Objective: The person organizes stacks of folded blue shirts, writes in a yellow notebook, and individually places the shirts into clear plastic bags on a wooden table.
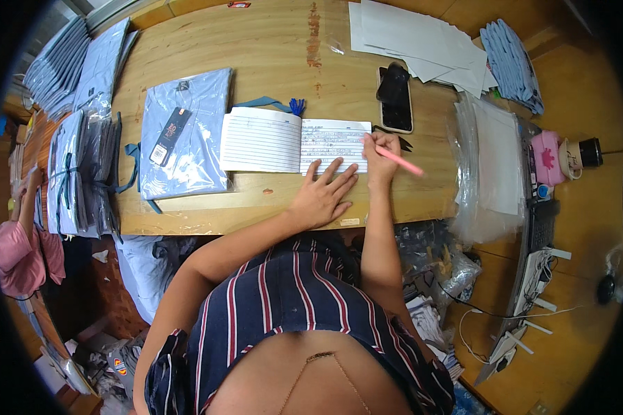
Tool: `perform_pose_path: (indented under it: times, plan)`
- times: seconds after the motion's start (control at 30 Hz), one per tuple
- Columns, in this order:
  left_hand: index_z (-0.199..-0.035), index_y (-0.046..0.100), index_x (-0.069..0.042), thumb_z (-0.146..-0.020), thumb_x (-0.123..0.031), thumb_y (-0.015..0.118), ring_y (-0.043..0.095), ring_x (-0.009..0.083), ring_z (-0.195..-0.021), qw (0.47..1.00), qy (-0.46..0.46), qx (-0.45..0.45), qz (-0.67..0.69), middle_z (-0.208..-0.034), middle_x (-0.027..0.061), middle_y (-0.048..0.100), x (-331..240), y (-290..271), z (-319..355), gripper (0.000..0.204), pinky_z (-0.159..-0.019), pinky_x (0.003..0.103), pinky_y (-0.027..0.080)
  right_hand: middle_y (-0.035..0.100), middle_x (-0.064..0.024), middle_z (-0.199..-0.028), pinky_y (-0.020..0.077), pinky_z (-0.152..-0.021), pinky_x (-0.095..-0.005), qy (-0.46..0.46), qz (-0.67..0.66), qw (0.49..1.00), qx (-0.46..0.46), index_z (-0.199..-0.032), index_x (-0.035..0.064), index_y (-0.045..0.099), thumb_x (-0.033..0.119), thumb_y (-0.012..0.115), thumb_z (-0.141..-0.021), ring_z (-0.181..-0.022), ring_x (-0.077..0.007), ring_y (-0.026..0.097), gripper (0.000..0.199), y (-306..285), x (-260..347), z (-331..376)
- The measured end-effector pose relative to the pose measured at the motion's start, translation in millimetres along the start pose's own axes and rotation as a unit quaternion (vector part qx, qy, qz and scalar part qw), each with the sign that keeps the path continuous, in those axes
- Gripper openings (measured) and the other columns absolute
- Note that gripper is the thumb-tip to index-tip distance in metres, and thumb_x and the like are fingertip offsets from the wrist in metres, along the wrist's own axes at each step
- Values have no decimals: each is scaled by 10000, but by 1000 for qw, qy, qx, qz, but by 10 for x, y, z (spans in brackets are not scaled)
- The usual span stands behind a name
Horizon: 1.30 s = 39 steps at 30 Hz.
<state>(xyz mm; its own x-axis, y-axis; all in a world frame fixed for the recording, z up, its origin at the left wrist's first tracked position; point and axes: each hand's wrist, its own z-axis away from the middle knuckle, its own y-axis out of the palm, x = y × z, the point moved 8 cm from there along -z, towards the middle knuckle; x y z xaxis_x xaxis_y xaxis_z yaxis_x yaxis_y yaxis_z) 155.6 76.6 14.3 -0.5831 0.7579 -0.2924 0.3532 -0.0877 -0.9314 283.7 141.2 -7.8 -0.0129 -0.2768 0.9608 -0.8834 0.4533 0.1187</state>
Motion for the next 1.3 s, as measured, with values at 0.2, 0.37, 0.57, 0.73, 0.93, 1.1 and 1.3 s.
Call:
perform_pose_path:
  times: [0.2,0.37,0.57,0.73,0.93,1.1,1.3]
  plan:
    - [-1184,417,-102,-769,-363,467,269,244,-1192,1000,-6,-2,-4,-1290,46,321,-2,18,-4,493,-934,492,197,454,-19,-463,335,-388,-214,36,78,996,-3,-530,18,406,61,513,-799,-408,-59,401,292,-80,-62,-11]
    - [-1185,417,-105,-769,-366,466,271,245,-1191,1000,-4,-3,-6,-1287,48,323,-2,24,-7,493,-933,494,196,455,0,-464,292,-385,-205,16,140,990,9,-540,22,436,65,496,-802,-405,-54,370,272,-17,22,2]
    - [-1185,415,-102,-771,-368,462,273,251,-1188,1000,-1,-5,-7,-1286,53,323,3,17,-12,494,-930,497,201,470,-14,-469,315,-412,-222,21,176,984,14,-534,3,429,57,490,-798,-427,-61,388,277,2,20,-7]
    - [-1180,420,-96,-770,-365,463,275,255,-1185,1000,1,-3,-9,-1288,56,320,-8,5,-11,493,-928,499,204,460,-10,-465,312,-421,-218,-1,197,980,6,-529,3,409,54,490,-797,-449,-54,387,285,-11,44,-7]
    - [-1177,423,-94,-774,-363,457,268,253,-1190,1000,0,-1,-7,-1299,52,308,0,18,-7,487,-934,498,192,473,-31,-470,316,-417,-224,11,175,985,-4,-519,5,382,53,490,-796,-440,-59,391,302,-28,19,2]
    - [-1176,424,-92,-774,-366,455,265,249,-1194,1000,-2,2,-6,-1299,51,309,0,26,0,488,-939,494,184,403,-6,-463,331,-405,-223,-44,216,975,-9,-517,17,367,50,487,-797,-417,-59,378,306,-38,10,13]
    - [-1172,427,-91,-773,-360,459,267,251,-1193,1000,0,1,-4,-1300,52,308,-9,17,-3,482,-936,492,192,386,-3,-461,328,-377,-214,-55,207,977,-2,-533,37,375,61,491,-801,-396,-67,383,293,-63,-66,7]
